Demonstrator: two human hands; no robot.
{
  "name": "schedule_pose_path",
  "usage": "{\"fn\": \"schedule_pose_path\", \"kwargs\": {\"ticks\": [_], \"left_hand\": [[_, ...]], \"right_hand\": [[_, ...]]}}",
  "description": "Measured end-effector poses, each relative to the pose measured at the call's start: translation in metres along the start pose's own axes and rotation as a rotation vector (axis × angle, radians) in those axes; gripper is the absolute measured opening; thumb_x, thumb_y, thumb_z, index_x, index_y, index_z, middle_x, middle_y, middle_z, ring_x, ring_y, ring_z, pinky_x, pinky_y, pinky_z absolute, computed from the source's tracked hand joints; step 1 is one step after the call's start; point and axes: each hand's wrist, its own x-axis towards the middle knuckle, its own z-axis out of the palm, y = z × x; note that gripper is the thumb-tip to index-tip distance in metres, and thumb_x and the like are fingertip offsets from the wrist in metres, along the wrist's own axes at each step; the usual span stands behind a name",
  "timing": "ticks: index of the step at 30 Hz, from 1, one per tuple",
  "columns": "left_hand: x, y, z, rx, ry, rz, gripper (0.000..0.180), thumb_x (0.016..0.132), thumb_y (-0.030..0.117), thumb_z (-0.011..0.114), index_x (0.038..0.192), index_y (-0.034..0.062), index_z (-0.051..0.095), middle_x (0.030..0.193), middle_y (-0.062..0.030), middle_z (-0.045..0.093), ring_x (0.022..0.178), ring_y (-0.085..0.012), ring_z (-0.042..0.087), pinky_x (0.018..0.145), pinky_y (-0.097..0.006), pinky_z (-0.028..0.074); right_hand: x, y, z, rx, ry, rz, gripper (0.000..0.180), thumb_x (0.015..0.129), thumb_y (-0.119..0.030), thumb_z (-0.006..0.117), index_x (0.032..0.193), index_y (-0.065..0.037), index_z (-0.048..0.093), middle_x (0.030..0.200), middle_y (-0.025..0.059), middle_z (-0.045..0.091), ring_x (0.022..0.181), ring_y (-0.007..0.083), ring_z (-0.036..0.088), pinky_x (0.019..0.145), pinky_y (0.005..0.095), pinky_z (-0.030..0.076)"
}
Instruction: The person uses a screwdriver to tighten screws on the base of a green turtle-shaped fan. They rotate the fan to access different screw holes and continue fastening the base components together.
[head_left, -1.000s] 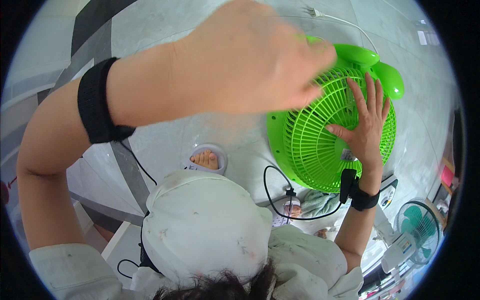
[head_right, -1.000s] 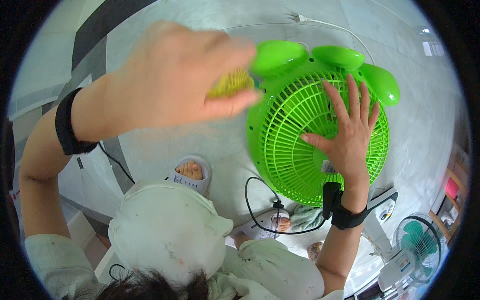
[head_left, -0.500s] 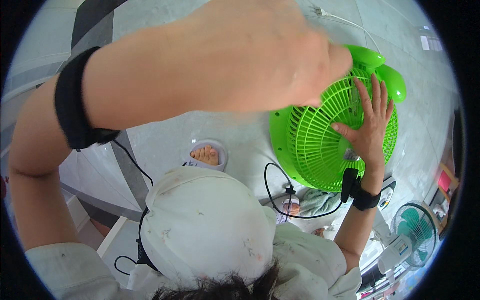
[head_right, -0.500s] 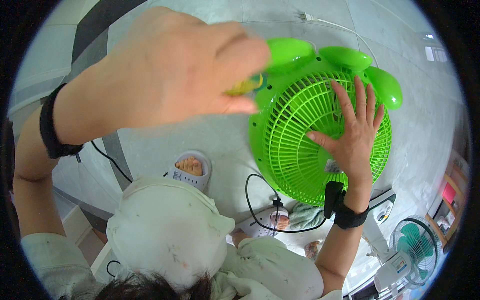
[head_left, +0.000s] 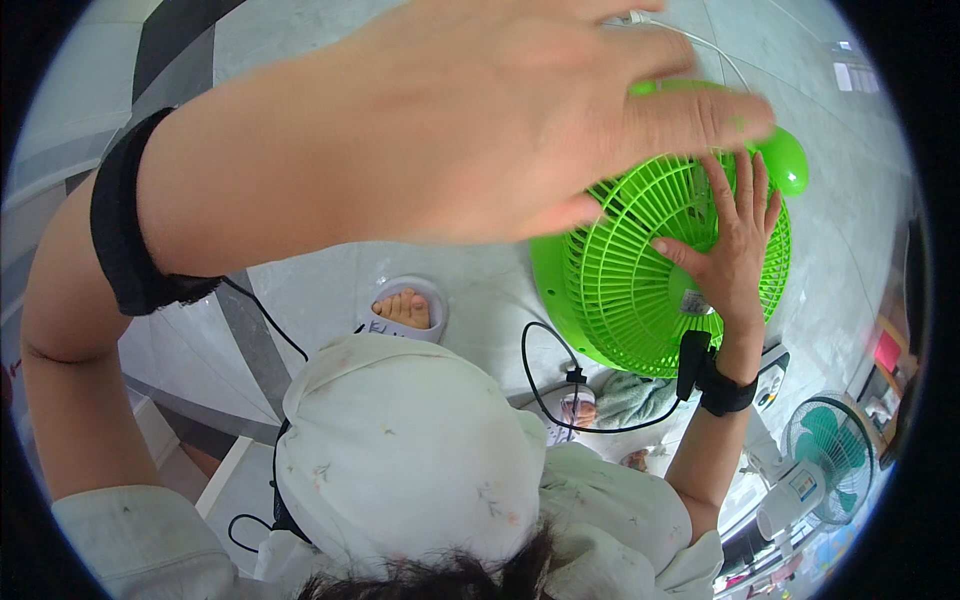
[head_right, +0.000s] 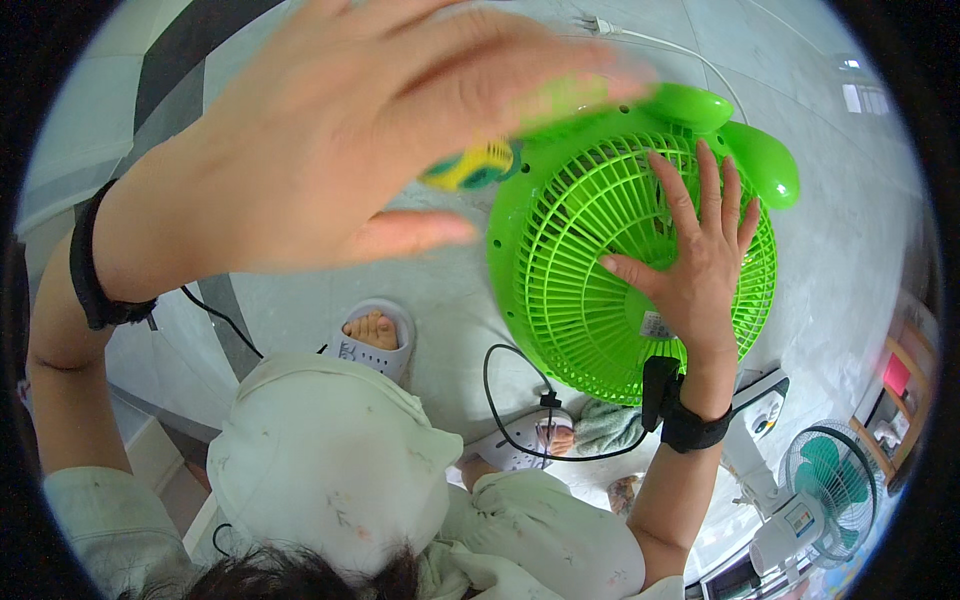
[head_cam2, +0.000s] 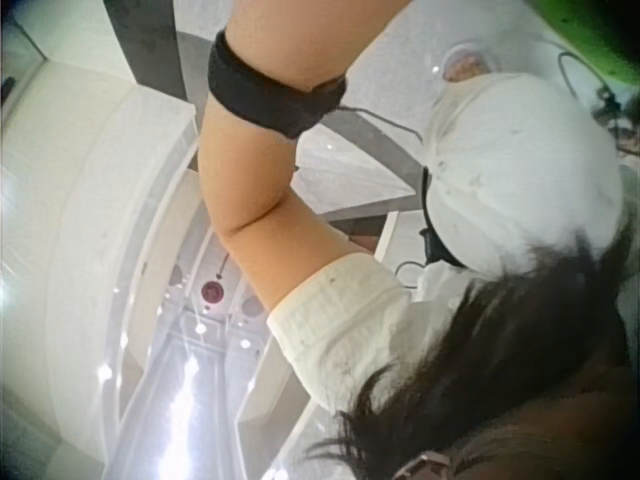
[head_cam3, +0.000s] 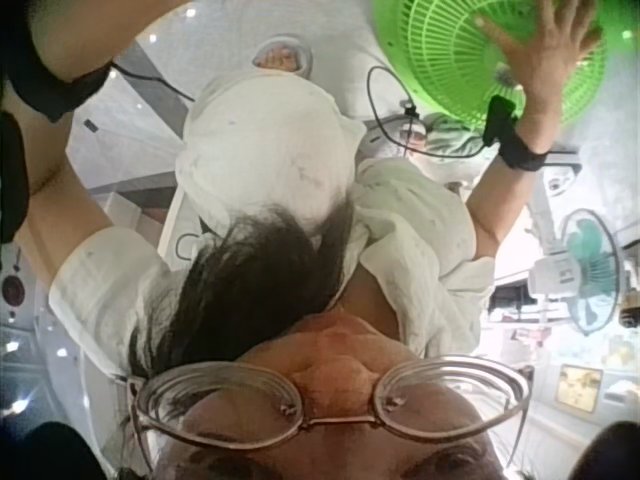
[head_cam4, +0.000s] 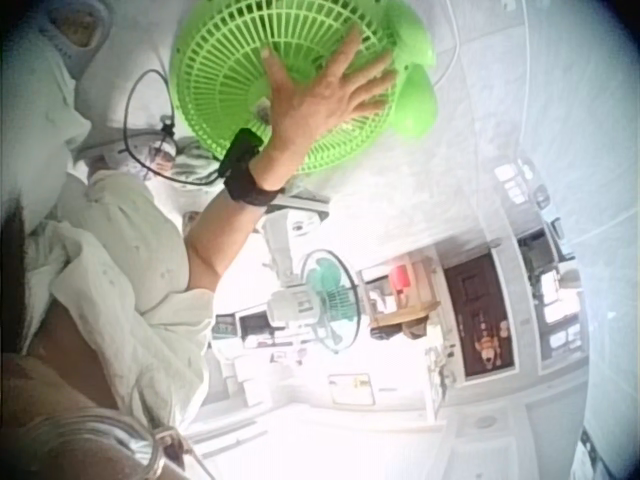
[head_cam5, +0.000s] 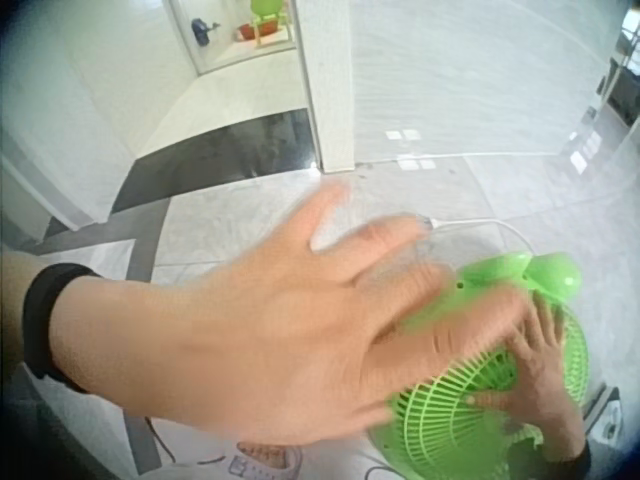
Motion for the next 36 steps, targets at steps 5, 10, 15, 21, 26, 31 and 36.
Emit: {"fn": "schedule_pose_path", "kwargs": {"ticks": [5,10,15,21,26,31,36], "left_hand": [[-0.001,0.002,0.0,-0.002,0.021,-0.001,0.057,0.071,0.023,0.075,0.123,0.0107,0.056,0.09,-0.0068,0.056,0.079,-0.0238,0.057,0.069,-0.037,0.049],[-0.001,-0.001,0.003,-0.01,0.03,-0.02,0.056,0.071,0.023,0.075,0.122,0.011,0.056,0.09,-0.0064,0.055,0.077,-0.0234,0.057,0.067,-0.037,0.049],[0.004,0.001,0.003,0.074,0.176,-0.008,0.055,0.071,0.022,0.075,0.122,0.0114,0.056,0.089,-0.006,0.055,0.075,-0.023,0.056,0.066,-0.037,0.049],[-0.003,0.006,-0.005,-0.223,-0.136,-0.051,0.048,0.072,0.015,0.077,0.116,0.0092,0.059,0.098,-0.0094,0.058,0.08,-0.0257,0.059,0.064,-0.033,0.05],[-0.005,0.0,-0.007,-0.062,0.024,-0.185,0.03,0.081,0.018,0.075,0.104,0.0044,0.06,0.088,-0.0072,0.061,0.07,-0.0196,0.061,0.059,-0.03,0.049],[0.001,-0.005,-0.023,0.134,0.106,-0.066,0.035,0.071,0.023,0.078,0.094,0.0076,0.056,0.06,0.0002,0.041,0.048,-0.0103,0.044,0.036,-0.028,0.032],[0.0,0.0,-0.027,0.396,0.028,0.023,0.033,0.07,0.022,0.079,0.091,0.0079,0.057,0.06,0.0001,0.041,0.045,-0.0115,0.044,0.035,-0.027,0.032]], "right_hand": [[0.0,0.0,0.0,-0.014,-0.015,0.007,0.098,0.058,-0.063,0.078,0.144,-0.028,0.045,0.155,0.0096,0.03,0.143,0.0371,0.025,0.114,0.0596,0.014],[0.0,0.002,-0.002,-0.015,-0.012,0.01,0.099,0.057,-0.061,0.079,0.143,-0.027,0.045,0.155,0.0098,0.032,0.143,0.0373,0.026,0.114,0.0596,0.015],[0.001,0.001,0.0,-0.005,-0.003,0.014,0.098,0.057,-0.059,0.08,0.143,-0.028,0.045,0.155,0.0094,0.031,0.143,0.0377,0.026,0.114,0.06,0.015],[0.001,0.0,-0.001,-0.052,-0.023,0.016,0.098,0.059,-0.065,0.075,0.144,-0.028,0.044,0.155,0.0097,0.031,0.142,0.0387,0.026,0.114,0.0608,0.015],[0.001,0.004,0.001,-0.031,-0.007,0.013,0.099,0.059,-0.068,0.073,0.145,-0.028,0.044,0.155,0.011,0.031,0.142,0.0392,0.026,0.113,0.0609,0.015],[0.001,0.006,0.0,-0.03,0.0,0.02,0.1,0.06,-0.071,0.071,0.145,-0.027,0.043,0.154,0.0122,0.032,0.141,0.0396,0.027,0.112,0.0612,0.016],[0.0,0.007,0.0,-0.032,-0.002,0.031,0.1,0.059,-0.071,0.071,0.145,-0.027,0.043,0.154,0.0117,0.032,0.141,0.0397,0.027,0.112,0.0615,0.015]]}}
